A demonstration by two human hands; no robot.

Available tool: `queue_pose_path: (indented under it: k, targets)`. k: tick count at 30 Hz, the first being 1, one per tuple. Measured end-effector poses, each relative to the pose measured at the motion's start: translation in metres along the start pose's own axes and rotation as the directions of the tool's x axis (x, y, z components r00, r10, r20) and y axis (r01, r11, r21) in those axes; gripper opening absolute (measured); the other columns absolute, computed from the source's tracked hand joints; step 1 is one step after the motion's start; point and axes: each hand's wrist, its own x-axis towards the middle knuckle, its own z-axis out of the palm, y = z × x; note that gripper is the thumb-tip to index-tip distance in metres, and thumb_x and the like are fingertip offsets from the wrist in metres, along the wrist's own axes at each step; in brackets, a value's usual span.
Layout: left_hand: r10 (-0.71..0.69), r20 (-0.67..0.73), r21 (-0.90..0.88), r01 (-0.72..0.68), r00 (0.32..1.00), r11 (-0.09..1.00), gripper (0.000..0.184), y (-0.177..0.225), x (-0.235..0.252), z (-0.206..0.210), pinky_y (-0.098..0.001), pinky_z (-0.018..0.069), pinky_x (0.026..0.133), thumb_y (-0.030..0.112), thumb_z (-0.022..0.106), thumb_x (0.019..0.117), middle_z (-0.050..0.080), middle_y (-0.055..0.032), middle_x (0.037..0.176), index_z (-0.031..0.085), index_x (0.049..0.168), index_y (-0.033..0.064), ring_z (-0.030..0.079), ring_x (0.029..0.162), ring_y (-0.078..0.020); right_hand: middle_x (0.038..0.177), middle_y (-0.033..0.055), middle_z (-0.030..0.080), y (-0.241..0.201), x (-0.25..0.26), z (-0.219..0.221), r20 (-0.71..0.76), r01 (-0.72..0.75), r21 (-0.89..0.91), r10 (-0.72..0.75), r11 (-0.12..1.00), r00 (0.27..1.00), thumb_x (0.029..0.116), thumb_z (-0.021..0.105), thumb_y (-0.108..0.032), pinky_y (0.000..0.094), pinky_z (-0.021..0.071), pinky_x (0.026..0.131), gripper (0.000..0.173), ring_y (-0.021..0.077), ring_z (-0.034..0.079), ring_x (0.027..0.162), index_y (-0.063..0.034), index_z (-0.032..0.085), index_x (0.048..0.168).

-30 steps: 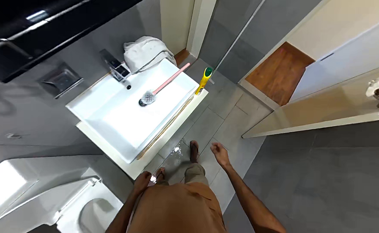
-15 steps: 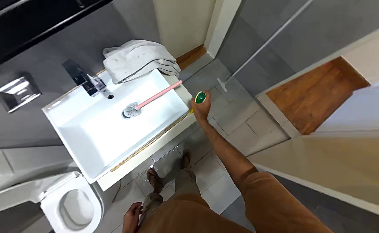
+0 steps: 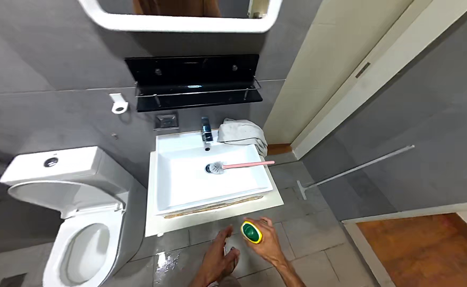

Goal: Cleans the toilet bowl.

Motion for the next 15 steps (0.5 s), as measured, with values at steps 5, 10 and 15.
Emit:
queue_pose_path:
  k: [5,10,15]
  targets:
    - [0.087,-0.198,-0.132,-0.115,0.976,0.985,0.077,-0.003,-0.091,-0.047,-0.0413,0.0554,0.104,0.029,0.081,0.0883,0.066,-0.0138,0.131,0.044,0.149,-0.0004,0.067,0.118,-0.0183,0.148,0.0051,0.059,-0.136,0.013,0.052,0.231,-0.109,0.489,-0.008,0.865,0.973,0.079,0.076,-0.068,0.047,0.0416,0.118,0.086,0.0208,0.05,0.14,-0.0105,0.062,0.141]
    - [-0.107,-0.623,-0.331,-0.137,0.775,0.934,0.056,0.022,-0.207,-0.118,-0.0374,0.061,0.091,0.017,0.073,0.0935,0.069,-0.0141,0.118,0.049,0.14,-0.0034,0.071,0.103,-0.0171,0.137,0.0211,0.06,-0.266,0.004,0.114,0.442,-0.23,0.671,-0.13,0.705,0.888,0.0986,0.056,-0.06,0.0333,0.0538,0.103,0.093,0.0147,0.063,0.119,0.0134,0.033,0.15]
    - [-0.147,-0.808,-0.359,-0.279,0.571,0.891,0.033,0.029,-0.3,-0.164,-0.0381,0.0595,0.092,0.031,0.049,0.1093,0.072,-0.0069,0.113,0.059,0.133,0.0105,0.071,0.103,-0.0172,0.104,0.0107,0.072,-0.374,-0.008,0.173,0.547,-0.385,0.747,-0.172,0.542,0.819,0.0996,0.068,-0.031,0.0379,0.064,0.082,0.055,0.0186,0.073,0.089,-0.0047,0.046,0.143]
